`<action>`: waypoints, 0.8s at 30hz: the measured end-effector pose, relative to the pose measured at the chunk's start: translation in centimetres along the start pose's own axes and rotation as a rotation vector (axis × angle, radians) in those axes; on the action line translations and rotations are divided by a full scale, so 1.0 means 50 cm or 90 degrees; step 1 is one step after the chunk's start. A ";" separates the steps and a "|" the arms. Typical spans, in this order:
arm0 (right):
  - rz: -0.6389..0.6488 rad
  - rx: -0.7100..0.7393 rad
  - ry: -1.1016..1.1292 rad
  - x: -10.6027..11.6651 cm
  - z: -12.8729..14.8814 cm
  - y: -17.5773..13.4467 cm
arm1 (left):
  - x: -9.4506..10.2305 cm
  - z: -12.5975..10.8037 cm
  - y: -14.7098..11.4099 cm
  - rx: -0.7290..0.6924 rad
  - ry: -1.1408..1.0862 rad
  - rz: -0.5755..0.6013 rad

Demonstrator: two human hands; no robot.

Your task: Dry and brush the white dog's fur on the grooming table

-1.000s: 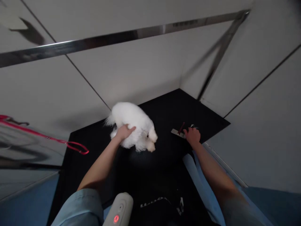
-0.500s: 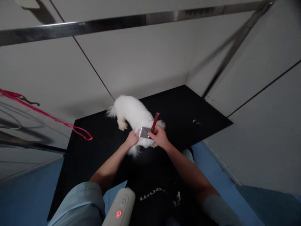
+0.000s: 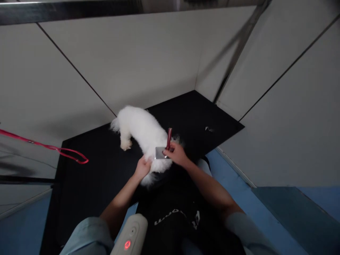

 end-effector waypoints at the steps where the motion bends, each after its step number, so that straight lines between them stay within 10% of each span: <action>1: -0.042 -0.044 -0.046 0.015 -0.010 0.001 | -0.003 0.006 -0.003 0.004 -0.001 0.005; 4: -0.203 -0.127 -0.165 0.080 -0.027 -0.010 | -0.011 0.017 -0.010 0.009 0.011 0.008; 9: 0.039 0.017 -0.063 0.011 0.003 -0.029 | -0.028 0.019 -0.010 -0.006 0.006 0.011; 14: -0.135 -0.117 -0.178 0.073 -0.048 -0.030 | -0.031 0.035 -0.006 -0.003 0.031 0.015; 19: 0.016 -0.028 -0.112 0.004 -0.034 -0.037 | -0.041 0.052 -0.018 -0.014 0.014 0.006; 24: -0.083 -0.104 -0.213 0.034 -0.041 -0.041 | -0.053 0.072 -0.039 0.009 0.018 0.028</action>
Point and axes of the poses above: each hand's wrist, its own y-axis towards the middle knuckle, its own x-axis out of the back of the hand, z = x × y, the point moved 7 cm from there along y, towards the middle knuckle, and after that the axes turned 10 degrees about x, right-handed, at the moved point
